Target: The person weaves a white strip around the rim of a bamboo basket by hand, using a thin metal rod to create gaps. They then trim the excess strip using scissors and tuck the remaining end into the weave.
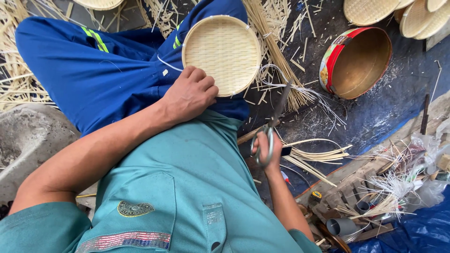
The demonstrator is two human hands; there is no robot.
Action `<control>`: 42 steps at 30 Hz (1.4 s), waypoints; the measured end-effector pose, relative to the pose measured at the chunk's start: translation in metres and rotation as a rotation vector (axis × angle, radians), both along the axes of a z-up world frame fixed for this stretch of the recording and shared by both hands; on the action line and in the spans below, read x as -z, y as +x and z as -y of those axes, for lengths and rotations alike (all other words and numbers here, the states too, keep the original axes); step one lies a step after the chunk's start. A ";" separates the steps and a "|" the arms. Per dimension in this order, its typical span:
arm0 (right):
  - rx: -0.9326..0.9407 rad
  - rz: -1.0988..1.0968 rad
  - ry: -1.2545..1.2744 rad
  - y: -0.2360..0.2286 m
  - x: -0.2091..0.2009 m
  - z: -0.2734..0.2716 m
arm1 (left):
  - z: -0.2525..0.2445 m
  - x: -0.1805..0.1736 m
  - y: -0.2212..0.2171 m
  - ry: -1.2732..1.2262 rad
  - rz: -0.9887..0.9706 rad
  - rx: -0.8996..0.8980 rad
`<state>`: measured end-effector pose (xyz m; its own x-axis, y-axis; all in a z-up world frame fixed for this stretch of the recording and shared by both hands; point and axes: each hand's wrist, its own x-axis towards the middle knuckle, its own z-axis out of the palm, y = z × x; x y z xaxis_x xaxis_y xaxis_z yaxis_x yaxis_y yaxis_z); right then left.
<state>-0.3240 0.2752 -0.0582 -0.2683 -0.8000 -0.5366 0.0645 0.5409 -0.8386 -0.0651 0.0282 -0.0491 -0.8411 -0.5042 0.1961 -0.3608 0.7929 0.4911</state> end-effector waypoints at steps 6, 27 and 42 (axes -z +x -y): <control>0.050 -0.392 0.540 -0.020 0.117 -0.022 | 0.016 -0.033 0.007 0.072 -0.144 -0.110; -0.344 -0.119 -0.474 0.065 -0.070 0.199 | 0.007 -0.045 0.069 0.635 -0.529 -0.539; -0.589 -0.136 -0.532 0.089 -0.099 0.224 | 0.022 -0.089 0.072 0.420 -0.416 -0.332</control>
